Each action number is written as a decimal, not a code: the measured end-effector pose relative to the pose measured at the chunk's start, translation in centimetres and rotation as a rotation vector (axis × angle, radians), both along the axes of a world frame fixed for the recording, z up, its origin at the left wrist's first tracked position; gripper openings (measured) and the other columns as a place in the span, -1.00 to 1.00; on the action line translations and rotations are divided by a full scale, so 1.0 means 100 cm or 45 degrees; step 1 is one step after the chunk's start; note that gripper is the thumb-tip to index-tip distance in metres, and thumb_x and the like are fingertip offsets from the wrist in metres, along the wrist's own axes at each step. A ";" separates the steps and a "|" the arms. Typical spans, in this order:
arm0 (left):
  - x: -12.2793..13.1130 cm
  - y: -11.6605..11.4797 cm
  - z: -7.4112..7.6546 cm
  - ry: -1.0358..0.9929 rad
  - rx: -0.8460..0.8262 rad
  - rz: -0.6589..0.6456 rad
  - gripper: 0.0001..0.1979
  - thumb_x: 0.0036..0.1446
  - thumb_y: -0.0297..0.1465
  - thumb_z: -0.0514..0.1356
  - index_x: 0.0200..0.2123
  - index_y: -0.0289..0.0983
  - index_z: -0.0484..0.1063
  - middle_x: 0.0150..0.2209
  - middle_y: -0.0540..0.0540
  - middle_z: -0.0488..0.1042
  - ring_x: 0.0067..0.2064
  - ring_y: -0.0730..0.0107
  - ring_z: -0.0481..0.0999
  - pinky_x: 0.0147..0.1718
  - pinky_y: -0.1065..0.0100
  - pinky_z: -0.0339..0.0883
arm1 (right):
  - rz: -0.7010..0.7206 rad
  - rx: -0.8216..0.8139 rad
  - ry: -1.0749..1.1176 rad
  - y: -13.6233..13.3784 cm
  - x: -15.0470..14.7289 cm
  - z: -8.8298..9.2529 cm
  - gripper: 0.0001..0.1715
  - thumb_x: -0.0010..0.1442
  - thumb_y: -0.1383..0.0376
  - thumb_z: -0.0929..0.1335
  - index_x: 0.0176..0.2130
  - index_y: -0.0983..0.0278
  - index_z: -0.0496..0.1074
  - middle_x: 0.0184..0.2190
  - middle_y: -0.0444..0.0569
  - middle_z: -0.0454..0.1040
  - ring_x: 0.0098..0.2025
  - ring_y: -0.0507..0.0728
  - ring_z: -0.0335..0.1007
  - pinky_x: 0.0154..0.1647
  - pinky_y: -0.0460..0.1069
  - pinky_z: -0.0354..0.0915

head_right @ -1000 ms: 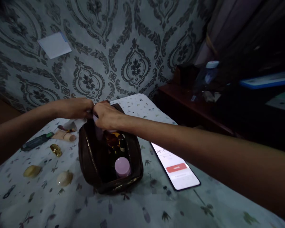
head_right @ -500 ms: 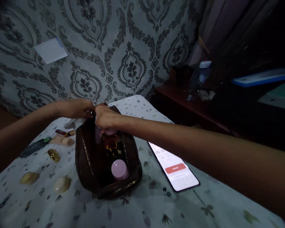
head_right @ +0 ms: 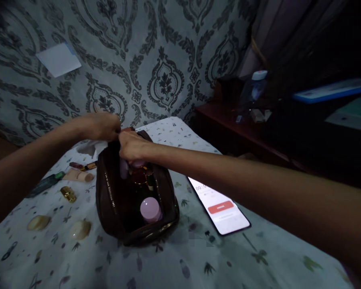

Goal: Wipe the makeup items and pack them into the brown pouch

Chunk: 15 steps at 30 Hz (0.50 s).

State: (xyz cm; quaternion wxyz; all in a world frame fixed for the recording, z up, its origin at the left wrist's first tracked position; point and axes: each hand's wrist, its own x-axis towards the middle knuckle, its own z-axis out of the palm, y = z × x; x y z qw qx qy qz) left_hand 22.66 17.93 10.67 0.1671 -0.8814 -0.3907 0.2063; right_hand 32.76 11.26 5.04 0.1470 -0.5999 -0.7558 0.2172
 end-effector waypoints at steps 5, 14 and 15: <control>-0.011 -0.003 -0.005 0.027 -0.170 -0.007 -0.68 0.17 -0.37 0.05 -0.20 -0.33 0.58 -0.41 -0.12 0.56 -0.37 0.34 0.46 -0.41 0.43 0.20 | 0.010 0.060 -0.044 0.003 -0.001 -0.003 -0.71 0.03 0.44 0.40 -0.17 0.43 0.50 -0.25 0.15 0.59 -0.19 0.18 0.53 -0.42 -0.11 0.30; -0.065 -0.096 -0.018 -0.411 0.072 -0.217 -0.40 0.26 -0.03 -0.26 -0.09 -0.07 0.52 -0.24 -0.05 0.55 -0.34 0.32 0.48 -0.39 0.34 0.23 | 0.135 0.316 -0.137 -0.024 0.008 0.014 -0.77 0.23 0.30 0.34 -0.13 0.37 0.44 -0.05 -0.02 0.46 -0.04 0.17 0.43 -0.19 -0.08 0.24; -0.072 -0.106 -0.025 -0.406 0.072 -0.217 -0.38 0.25 -0.01 -0.28 -0.13 -0.03 0.54 -0.17 -0.07 0.55 -0.37 0.30 0.49 -0.48 0.31 0.18 | 0.183 0.455 -0.148 -0.028 0.008 0.014 -0.73 0.26 0.27 0.31 -0.07 0.34 0.41 0.03 -0.03 0.40 0.03 0.19 0.37 -0.11 -0.05 0.23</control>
